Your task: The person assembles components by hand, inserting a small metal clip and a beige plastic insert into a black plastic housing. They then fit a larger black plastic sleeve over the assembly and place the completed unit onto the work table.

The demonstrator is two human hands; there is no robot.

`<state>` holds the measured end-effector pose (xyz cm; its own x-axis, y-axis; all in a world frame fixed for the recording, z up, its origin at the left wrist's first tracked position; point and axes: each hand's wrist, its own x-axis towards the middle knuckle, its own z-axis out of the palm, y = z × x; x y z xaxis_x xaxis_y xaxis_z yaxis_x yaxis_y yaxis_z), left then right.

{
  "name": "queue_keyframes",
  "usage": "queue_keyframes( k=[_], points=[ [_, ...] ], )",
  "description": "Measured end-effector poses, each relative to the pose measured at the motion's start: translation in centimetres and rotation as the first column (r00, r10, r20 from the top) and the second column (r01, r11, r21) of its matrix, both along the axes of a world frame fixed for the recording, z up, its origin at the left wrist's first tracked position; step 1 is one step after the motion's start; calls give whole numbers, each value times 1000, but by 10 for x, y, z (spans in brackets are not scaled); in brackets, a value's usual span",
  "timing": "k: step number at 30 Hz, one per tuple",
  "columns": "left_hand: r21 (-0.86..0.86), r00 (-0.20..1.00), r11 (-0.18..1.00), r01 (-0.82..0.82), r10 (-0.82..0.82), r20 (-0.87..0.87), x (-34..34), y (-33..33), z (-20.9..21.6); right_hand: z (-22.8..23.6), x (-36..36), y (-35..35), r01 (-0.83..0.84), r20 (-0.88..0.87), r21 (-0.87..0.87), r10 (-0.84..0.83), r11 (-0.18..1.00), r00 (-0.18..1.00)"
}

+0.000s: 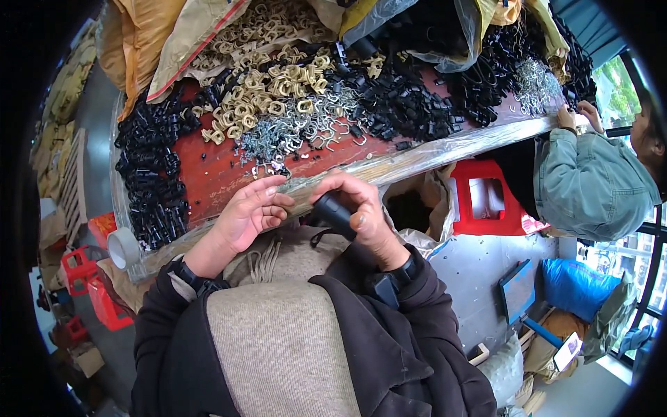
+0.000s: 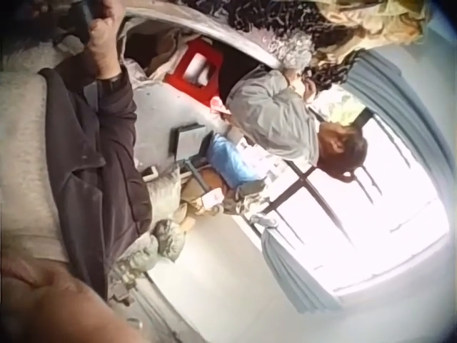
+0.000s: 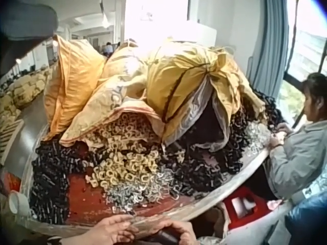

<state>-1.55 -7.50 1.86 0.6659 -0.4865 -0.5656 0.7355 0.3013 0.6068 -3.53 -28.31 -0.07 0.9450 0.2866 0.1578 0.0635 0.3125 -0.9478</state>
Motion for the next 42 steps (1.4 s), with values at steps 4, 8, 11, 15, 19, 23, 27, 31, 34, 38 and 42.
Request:
queue_keyframes(
  k=[4, 8, 11, 15, 19, 23, 27, 31, 34, 38, 42],
  points=[
    [1, 1000, 1000, -2, 2, 29, 1, 6, -4, -11, -9, -29, 184, -37, -70, -187, 980, 982],
    [-31, 999, 999, -14, 15, 48, 0, 19, -6, -21, -28, -77, 147, -63, -190, -161, 971, 985],
    [-49, 998, 999, -15, 17, 57, 2, 30, -6, -27, -40, -101, 329, 114, -808, -418, 489, 901],
    [18, 986, 997, -70, 66, 156, 5, 54, -9, 0, -34, -84, 448, 397, -890, -334, 88, 855],
    [98, 959, 985, -145, 116, 260, 6, 82, -3, 10, 7, -29, 522, 470, -812, -238, 260, 850],
    [437, 800, 868, -237, -81, 594, 17, 114, -1, 13, 42, 26, 509, 574, -758, 45, 408, 818],
    [699, 371, 317, -641, -669, 644, 42, 130, 17, 10, 57, 64, 447, 586, -734, 145, 510, 797],
    [615, 256, 64, -786, -871, 419, 86, 128, 13, 8, 61, 72, 386, 553, -745, 180, 544, 813],
    [627, 279, -66, -776, -928, 247, 117, 129, -2, 7, 59, 69, 382, 542, -742, 158, 551, 825],
    [696, 330, -153, -702, -935, 128, 138, 128, -19, 7, 51, 56, 363, 479, -737, 61, 570, 876],
    [705, 336, -181, -685, -938, 85, 138, 131, -17, 1, 49, 43, 368, 471, -726, 30, 581, 881]
  ],
)
